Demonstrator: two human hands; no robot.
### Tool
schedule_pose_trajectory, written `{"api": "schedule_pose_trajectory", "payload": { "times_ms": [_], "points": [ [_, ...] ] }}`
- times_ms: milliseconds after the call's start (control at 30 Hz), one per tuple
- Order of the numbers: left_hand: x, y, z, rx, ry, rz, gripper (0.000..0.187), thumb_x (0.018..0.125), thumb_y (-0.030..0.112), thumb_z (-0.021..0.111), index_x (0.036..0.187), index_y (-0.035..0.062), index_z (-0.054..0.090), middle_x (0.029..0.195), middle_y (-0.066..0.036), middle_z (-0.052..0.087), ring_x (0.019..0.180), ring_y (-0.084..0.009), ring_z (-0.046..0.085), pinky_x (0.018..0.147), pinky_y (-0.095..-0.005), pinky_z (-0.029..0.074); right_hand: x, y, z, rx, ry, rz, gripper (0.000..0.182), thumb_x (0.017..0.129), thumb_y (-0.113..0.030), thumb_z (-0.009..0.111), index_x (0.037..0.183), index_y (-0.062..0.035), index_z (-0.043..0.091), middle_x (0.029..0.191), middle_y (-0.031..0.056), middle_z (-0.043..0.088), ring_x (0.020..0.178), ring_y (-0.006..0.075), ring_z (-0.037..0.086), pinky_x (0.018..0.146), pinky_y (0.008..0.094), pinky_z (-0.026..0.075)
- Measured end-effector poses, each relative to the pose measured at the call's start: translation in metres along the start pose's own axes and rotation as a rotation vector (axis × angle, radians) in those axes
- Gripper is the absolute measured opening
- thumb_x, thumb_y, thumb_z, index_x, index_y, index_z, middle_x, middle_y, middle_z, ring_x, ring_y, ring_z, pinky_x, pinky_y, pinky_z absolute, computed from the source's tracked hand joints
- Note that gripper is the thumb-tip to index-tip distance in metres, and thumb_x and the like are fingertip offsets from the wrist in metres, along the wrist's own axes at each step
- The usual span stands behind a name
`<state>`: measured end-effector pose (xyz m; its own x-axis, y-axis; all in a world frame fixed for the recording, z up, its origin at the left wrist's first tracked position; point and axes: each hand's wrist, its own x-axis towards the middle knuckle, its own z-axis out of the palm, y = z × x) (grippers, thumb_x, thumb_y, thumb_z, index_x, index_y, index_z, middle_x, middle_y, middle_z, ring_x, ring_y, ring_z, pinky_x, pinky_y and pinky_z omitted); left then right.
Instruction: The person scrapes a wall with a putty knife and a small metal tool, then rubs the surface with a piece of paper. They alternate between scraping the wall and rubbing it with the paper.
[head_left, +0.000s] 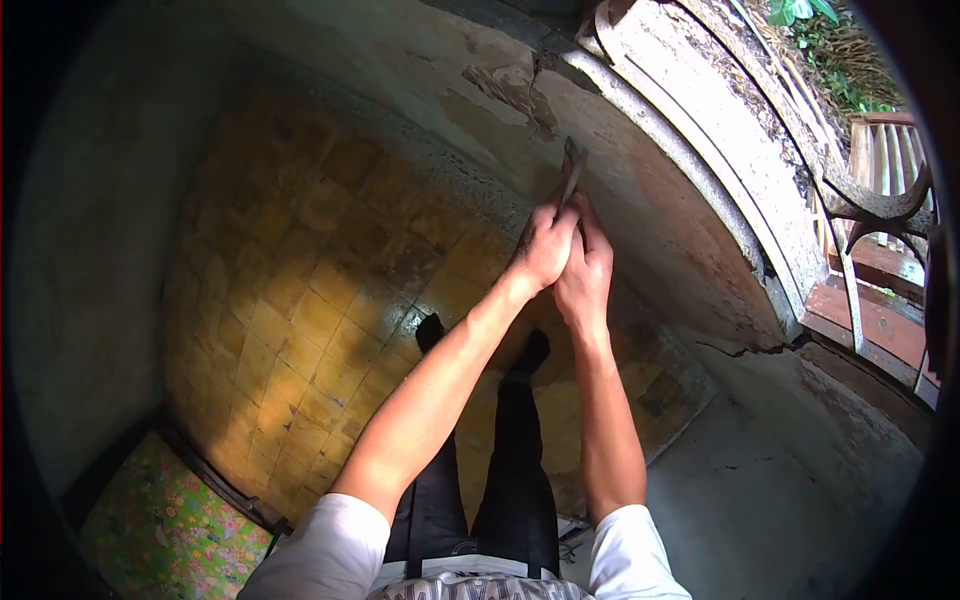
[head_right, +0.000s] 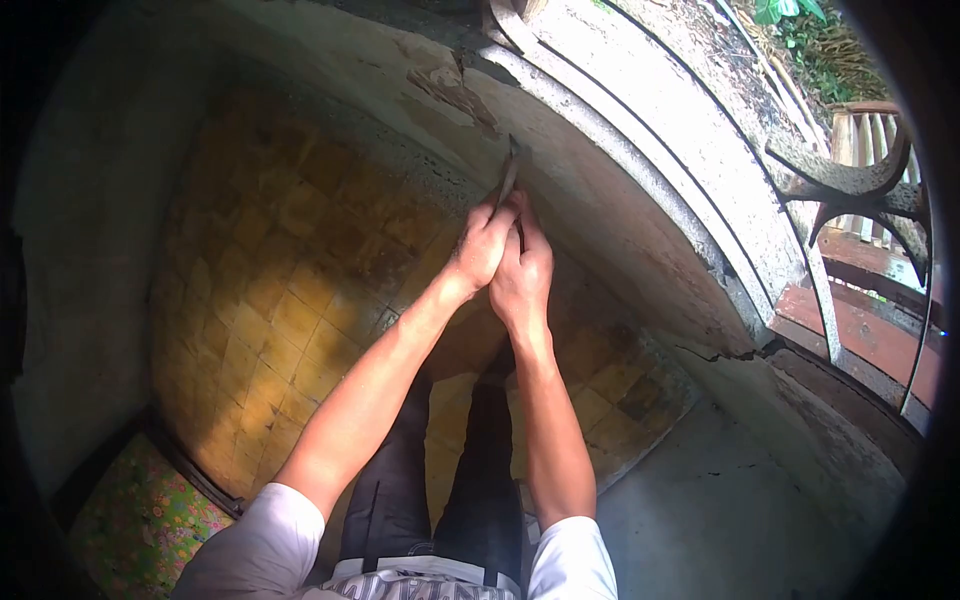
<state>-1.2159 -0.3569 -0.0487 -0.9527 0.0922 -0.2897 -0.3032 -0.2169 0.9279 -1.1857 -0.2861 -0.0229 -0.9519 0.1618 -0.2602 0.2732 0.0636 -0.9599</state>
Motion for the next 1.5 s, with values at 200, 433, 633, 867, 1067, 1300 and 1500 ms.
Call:
{"api": "schedule_pose_trajectory", "payload": {
  "times_ms": [200,433,633,867,1067,1300,1500],
  "points": [
    [0.000,-0.003,-0.007,-0.013,0.000,-0.031,0.039,0.097,0.025,0.045,0.123,-0.0035,0.054,0.102,-0.010,0.062,0.096,-0.0161,0.055,0.086,-0.0322,0.045,0.002,0.007,0.004,0.006,0.012,-0.031,0.041,0.099,-0.016,0.048,0.135,0.0047,0.048,0.125,0.0161,0.059,0.112,0.0191,0.054,0.099,0.0284,0.040],
    [0.000,-0.006,0.007,-0.092,0.078,0.107,0.037,0.097,0.025,0.046,0.118,-0.0035,0.056,0.097,-0.010,0.060,0.094,-0.0166,0.054,0.086,-0.0317,0.044,0.000,-0.004,-0.003,-0.002,-0.028,0.047,0.041,0.099,-0.016,0.047,0.135,0.0045,0.049,0.123,0.0165,0.060,0.111,0.0196,0.055,0.098,0.0286,0.040],
    [-0.001,-0.002,0.007,-0.011,0.048,-0.081,0.041,0.096,0.026,0.044,0.119,-0.0073,0.054,0.092,-0.016,0.064,0.087,-0.0196,0.057,0.080,-0.0346,0.047,0.003,-0.007,-0.009,-0.122,-0.009,-0.057,0.040,0.098,-0.020,0.043,0.131,0.0016,0.053,0.107,0.0204,0.066,0.100,0.0231,0.062,0.090,0.0322,0.046],
    [0.008,-0.003,0.004,-0.147,0.091,-0.061,0.030,0.097,0.023,0.047,0.110,-0.0010,0.058,0.093,-0.006,0.058,0.088,-0.0147,0.054,0.078,-0.0307,0.046,0.009,-0.011,-0.005,-0.124,-0.065,0.053,0.041,0.097,-0.018,0.040,0.132,0.0011,0.052,0.117,0.0256,0.063,0.112,0.0316,0.060,0.096,0.0335,0.043],
    [0.007,-0.006,0.000,-0.273,0.041,-0.145,0.031,0.096,0.022,0.048,0.114,-0.0013,0.057,0.101,-0.008,0.060,0.094,-0.0161,0.056,0.084,-0.0308,0.045,0.009,-0.011,0.002,-0.168,-0.005,-0.002,0.040,0.097,-0.018,0.042,0.131,0.0013,0.053,0.113,0.0225,0.065,0.107,0.0278,0.062,0.094,0.0330,0.045],
    [0.007,0.003,-0.002,-0.263,0.078,-0.114,0.030,0.095,0.021,0.048,0.111,-0.0013,0.059,0.099,-0.008,0.061,0.092,-0.0164,0.056,0.083,-0.0318,0.046,0.010,-0.015,0.010,-0.131,0.023,0.044,0.038,0.097,-0.019,0.042,0.126,0.0021,0.056,0.106,0.0232,0.066,0.102,0.0275,0.064,0.090,0.0338,0.047],
    [0.010,0.002,-0.006,-0.249,0.054,-0.177,0.032,0.096,0.023,0.048,0.113,-0.0024,0.058,0.103,-0.009,0.061,0.095,-0.0170,0.057,0.084,-0.0320,0.046,0.009,-0.030,0.009,-0.131,-0.010,0.156,0.038,0.097,-0.021,0.042,0.124,0.0012,0.056,0.103,0.0253,0.066,0.099,0.0333,0.064,0.088,0.0357,0.047]
  ]
}}
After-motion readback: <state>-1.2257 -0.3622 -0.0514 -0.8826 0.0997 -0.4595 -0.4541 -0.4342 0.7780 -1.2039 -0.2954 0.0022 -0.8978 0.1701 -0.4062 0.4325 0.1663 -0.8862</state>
